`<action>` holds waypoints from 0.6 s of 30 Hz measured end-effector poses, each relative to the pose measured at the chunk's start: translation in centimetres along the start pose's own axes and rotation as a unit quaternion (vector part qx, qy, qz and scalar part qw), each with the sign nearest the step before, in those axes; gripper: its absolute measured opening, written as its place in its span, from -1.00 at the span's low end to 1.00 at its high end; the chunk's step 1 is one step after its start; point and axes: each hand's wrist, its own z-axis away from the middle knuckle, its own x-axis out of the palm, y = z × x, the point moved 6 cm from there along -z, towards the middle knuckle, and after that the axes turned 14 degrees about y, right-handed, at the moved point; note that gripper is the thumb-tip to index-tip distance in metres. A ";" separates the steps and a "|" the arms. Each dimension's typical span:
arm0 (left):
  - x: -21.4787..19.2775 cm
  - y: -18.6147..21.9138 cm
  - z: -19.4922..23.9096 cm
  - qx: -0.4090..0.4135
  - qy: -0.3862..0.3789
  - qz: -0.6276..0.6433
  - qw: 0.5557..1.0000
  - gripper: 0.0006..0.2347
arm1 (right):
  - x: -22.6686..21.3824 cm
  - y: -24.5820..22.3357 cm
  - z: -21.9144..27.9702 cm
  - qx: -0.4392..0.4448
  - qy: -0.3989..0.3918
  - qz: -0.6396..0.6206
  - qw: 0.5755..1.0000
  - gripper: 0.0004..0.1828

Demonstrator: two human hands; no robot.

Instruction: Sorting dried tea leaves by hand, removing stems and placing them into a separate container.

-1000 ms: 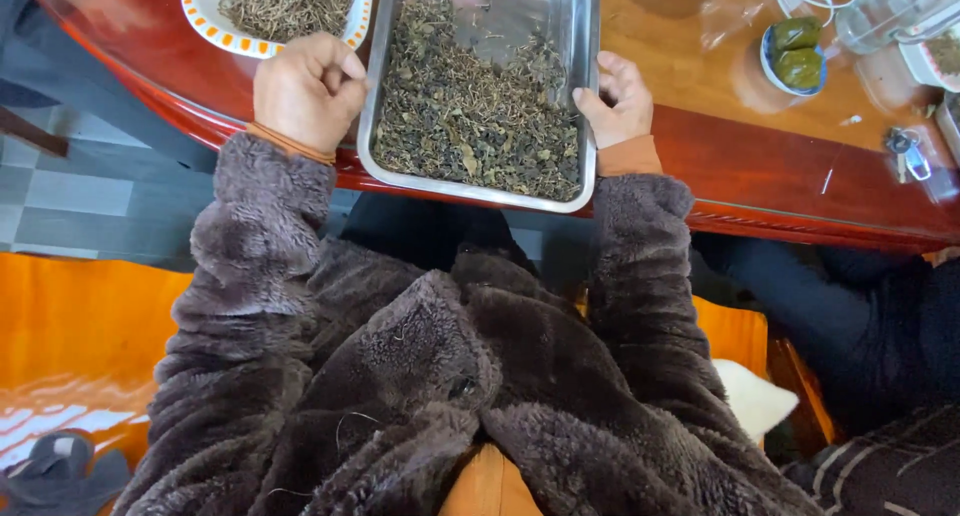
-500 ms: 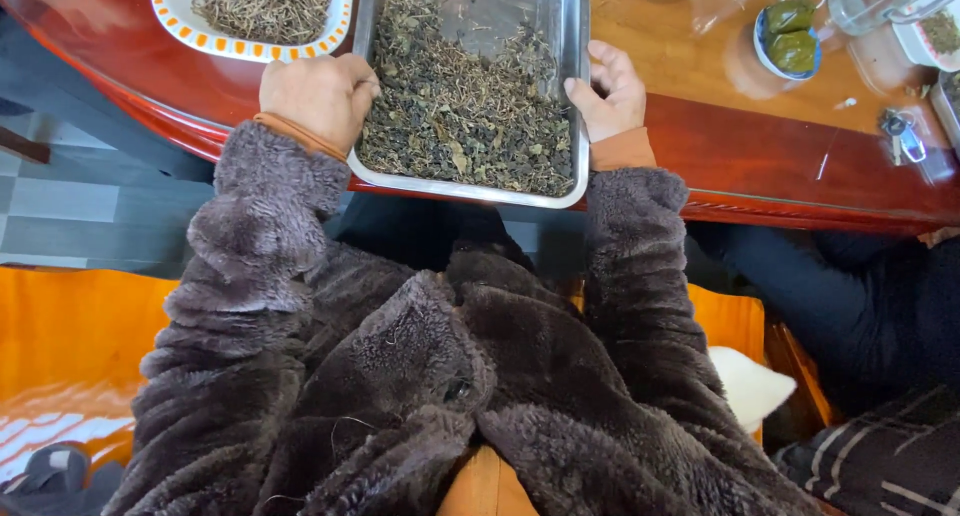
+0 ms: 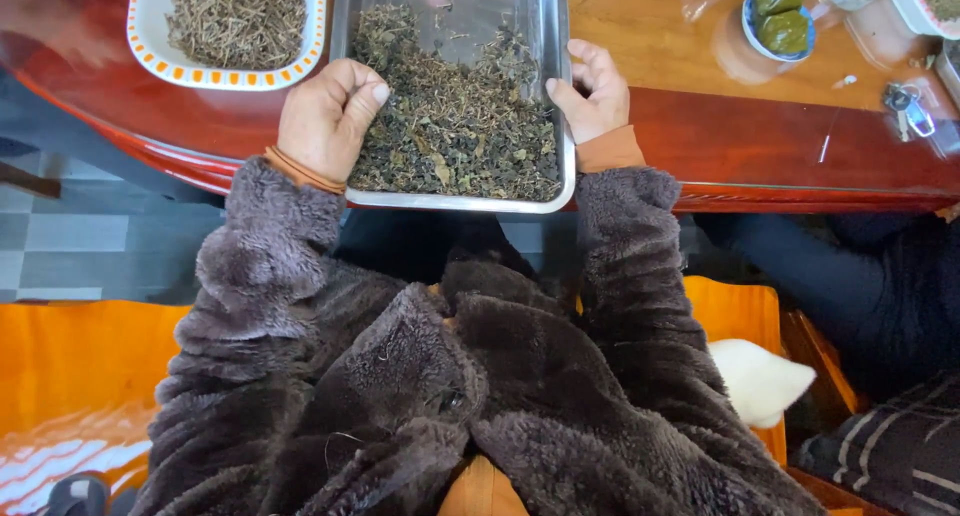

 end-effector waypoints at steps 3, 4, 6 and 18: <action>1.3 -0.4 -0.3 0.011 -0.004 -0.063 0.998 -0.83 | 0.1 -0.5 0.1 0.016 0.002 -0.012 1.000 -0.55; 1.8 -0.5 -0.5 0.013 -0.006 -0.066 0.998 -0.84 | 0.2 -0.5 0.1 0.026 0.000 -0.008 1.000 -0.56; 2.9 -0.6 -0.7 0.018 -0.010 -0.063 0.998 -0.85 | 0.1 -0.9 -0.1 0.035 0.003 0.000 0.999 -0.57; 4.7 1.2 0.2 0.058 -0.055 -0.080 0.994 -0.87 | 9.0 -11.0 4.3 -0.228 -0.179 0.210 0.934 -0.54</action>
